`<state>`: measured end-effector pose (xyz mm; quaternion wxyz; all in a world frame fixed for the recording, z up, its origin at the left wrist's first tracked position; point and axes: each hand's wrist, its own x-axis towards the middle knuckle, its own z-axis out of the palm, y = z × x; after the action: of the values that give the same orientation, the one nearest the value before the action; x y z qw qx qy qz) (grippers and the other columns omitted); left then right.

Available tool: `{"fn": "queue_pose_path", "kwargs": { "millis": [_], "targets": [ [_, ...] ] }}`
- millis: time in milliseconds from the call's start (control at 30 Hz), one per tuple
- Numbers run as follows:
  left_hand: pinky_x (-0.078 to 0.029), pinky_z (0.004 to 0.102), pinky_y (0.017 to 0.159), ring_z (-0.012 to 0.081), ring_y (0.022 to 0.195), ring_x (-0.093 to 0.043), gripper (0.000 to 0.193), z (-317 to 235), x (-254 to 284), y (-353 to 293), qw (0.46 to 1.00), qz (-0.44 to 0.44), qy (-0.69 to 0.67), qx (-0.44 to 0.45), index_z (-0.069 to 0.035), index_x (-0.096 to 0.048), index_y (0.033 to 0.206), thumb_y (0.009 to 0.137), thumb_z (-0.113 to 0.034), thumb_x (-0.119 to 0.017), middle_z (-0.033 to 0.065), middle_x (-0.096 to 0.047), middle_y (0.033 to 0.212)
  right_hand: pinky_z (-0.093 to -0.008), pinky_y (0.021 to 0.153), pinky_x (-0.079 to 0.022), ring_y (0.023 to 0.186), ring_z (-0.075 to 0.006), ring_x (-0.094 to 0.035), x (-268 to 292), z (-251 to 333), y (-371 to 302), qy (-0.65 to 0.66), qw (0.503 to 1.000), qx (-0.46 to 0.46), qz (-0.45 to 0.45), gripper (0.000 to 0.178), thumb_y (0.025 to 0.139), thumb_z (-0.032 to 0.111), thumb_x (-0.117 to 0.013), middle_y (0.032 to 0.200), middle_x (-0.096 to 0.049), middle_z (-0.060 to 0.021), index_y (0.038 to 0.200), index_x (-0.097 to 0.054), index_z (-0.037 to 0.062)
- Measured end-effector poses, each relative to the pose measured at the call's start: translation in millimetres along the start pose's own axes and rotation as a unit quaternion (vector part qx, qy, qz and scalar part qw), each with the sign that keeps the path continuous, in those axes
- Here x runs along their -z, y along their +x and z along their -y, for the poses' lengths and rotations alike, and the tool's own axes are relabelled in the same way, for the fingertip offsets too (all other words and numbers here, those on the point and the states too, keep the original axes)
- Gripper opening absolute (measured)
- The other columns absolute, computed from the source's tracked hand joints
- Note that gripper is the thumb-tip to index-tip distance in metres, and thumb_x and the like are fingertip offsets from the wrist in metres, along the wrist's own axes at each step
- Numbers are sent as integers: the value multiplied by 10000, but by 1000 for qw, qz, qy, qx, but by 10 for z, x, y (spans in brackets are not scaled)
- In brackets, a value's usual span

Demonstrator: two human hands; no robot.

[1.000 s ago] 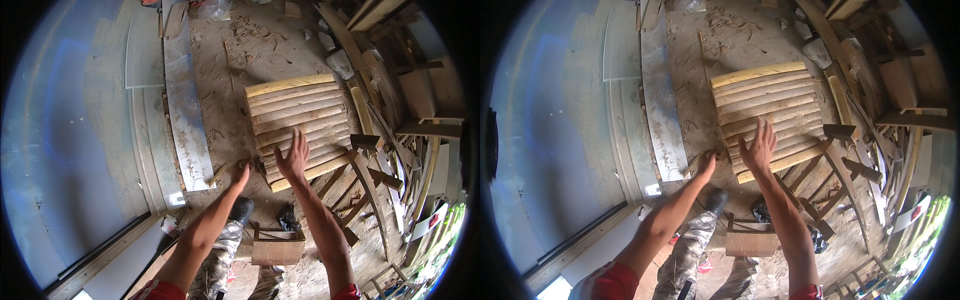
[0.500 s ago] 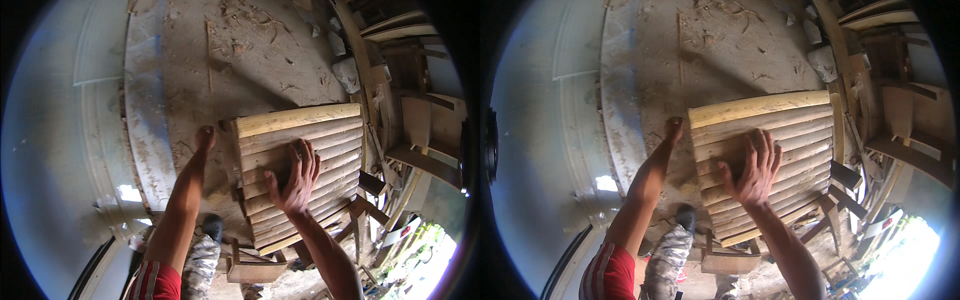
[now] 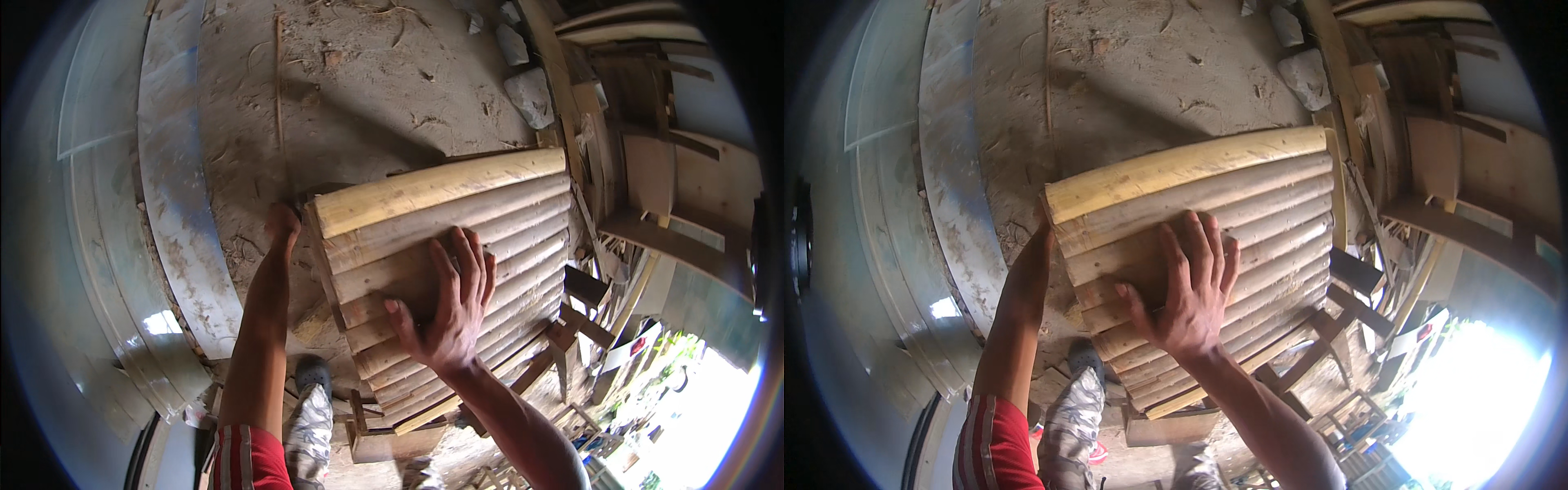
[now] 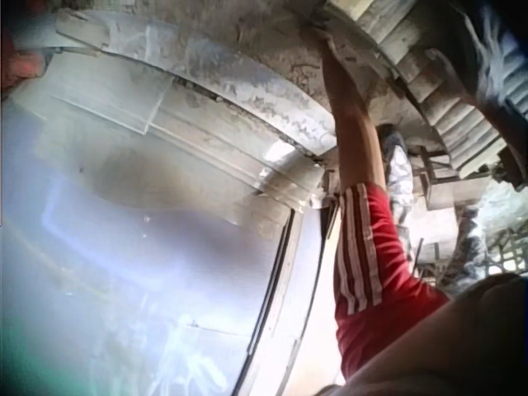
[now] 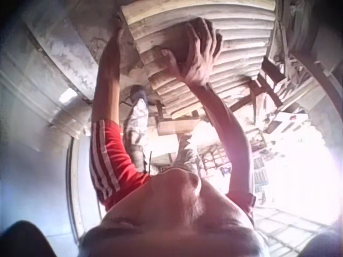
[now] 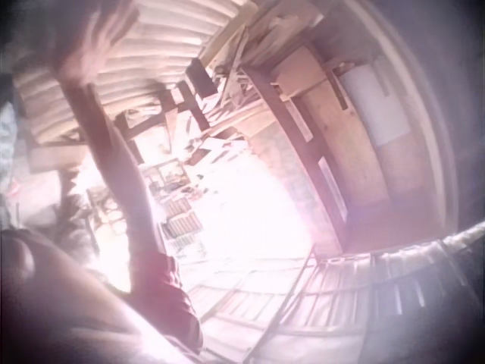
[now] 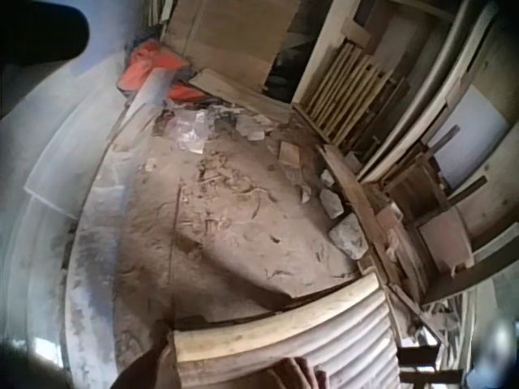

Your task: The person sits on the floor in a cluttered workshop and uses a hand saw to cut a long wooden plank resting on a frame. They repeatedly position the plank, saw through it, and adjust the pieces during the process.

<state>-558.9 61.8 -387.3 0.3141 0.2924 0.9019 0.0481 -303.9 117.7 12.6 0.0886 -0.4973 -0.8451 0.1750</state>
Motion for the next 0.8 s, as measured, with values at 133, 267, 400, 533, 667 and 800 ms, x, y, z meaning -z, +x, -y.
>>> {"fn": "queue_pose_path", "kwargs": {
  "millis": [133,267,400,533,667,800],
  "targets": [
    [-507,539,899,402,1090,-632,224,-290,336,-575,1000,-1,-18,-22,-49,-624,1082,954,-207,-529,194,-661,1123,-641,1166,-143,1461,-423,-294,-4,-155,-29,-9,999,-29,-23,794,829,493,-701,1519,-384,-243,1445,-458,55],
    [-502,499,839,423,1007,-636,307,825,56,-1133,955,-92,-276,-55,-17,-617,1079,999,-265,-456,233,-660,1049,-646,1174,-136,1468,-406,-284,6,164,10,24,998,38,-54,766,863,515,-652,1525,-374,-217,1449,-449,67],
    [-472,311,589,133,697,-539,229,157,618,-2783,891,30,-452,34,-46,-578,1123,1056,-246,-488,42,-579,891,-612,1186,-134,1472,-368,-285,-40,-148,-121,10,996,-2,-92,771,864,575,-648,1512,-392,-189,1426,-470,79],
    [-449,260,601,103,683,-511,259,155,1423,-4175,808,-47,-582,76,-70,-539,1104,1061,-324,-508,-2,-495,855,-603,1204,-94,1499,-307,-253,-95,-139,-94,57,996,21,-66,868,874,756,-494,1539,-387,-164,1384,-531,55],
    [-450,275,667,104,704,-471,256,-256,1864,-5128,810,-187,-556,-8,-82,-527,1085,1085,-330,-459,-8,-480,840,-484,1169,-303,1388,-357,-439,197,-472,-395,402,915,22,23,802,905,657,-585,1427,-535,-220,1364,-552,0],
    [-460,297,680,132,713,-486,222,-906,1613,-5647,764,-216,-593,-134,-58,-513,1088,1088,-270,-446,28,-508,840,-452,1071,-449,1250,-373,-579,946,-1241,-1575,432,896,28,96,692,948,553,-611,1338,-599,-248,1359,-547,1]
  ]
}}
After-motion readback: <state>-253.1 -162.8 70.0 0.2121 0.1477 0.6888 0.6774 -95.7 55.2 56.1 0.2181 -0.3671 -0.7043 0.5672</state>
